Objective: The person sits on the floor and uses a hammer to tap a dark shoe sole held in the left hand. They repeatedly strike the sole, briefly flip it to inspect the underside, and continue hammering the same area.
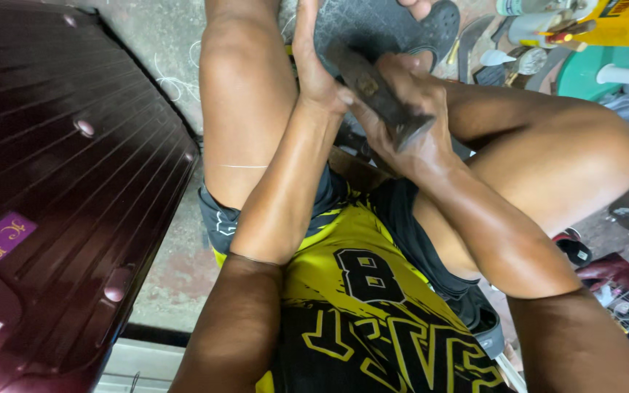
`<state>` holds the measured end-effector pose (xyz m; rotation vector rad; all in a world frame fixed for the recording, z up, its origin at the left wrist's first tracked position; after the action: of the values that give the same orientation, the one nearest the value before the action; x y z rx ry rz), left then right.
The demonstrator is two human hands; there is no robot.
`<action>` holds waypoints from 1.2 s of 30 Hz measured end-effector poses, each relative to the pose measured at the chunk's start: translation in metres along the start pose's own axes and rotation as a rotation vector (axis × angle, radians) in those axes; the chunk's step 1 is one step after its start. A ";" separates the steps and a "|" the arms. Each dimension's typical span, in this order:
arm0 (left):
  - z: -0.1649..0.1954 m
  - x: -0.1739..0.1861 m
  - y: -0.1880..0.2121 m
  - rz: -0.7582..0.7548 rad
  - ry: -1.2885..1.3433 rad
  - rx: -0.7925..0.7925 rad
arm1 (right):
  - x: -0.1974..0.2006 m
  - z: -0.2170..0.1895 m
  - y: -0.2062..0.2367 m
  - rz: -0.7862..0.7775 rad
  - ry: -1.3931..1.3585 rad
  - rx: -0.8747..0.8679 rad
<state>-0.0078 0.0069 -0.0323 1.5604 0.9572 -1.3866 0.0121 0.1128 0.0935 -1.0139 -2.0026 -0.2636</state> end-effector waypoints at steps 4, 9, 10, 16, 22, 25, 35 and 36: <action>0.005 -0.009 0.004 -0.100 -0.158 -0.058 | -0.001 -0.002 -0.002 -0.047 -0.021 -0.081; 0.011 -0.005 0.011 0.028 -0.143 -0.116 | 0.001 -0.009 0.006 -0.074 -0.017 -0.038; 0.014 -0.004 0.011 0.059 -0.126 -0.112 | 0.003 -0.010 0.008 -0.074 -0.016 -0.023; 0.022 -0.004 0.013 0.067 -0.105 -0.103 | 0.008 -0.016 0.014 -0.062 -0.019 -0.029; 0.001 -0.013 0.006 0.002 -0.132 -0.084 | 0.012 -0.018 -0.005 -0.020 -0.030 -0.001; 0.000 -0.014 -0.002 -0.011 -0.137 -0.067 | 0.026 -0.017 -0.011 0.090 -0.189 0.055; 0.030 0.003 0.014 -0.035 0.047 -0.122 | 0.022 -0.012 0.022 0.027 -0.385 -0.112; 0.029 0.008 0.013 -0.013 0.050 -0.140 | 0.020 -0.012 0.024 0.018 -0.293 -0.038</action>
<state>-0.0055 -0.0253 -0.0408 1.4919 1.0730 -1.2661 0.0309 0.1334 0.1121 -1.1473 -2.2562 -0.1507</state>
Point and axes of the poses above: each hand's wrist, its own y-axis away from the middle knuckle, its own x-axis out of the back of the hand, z = x × y, the point moved 2 cm from there along -y, towards the middle knuckle, and after that the axes turned 11 degrees about x, right-handed, at the moved point
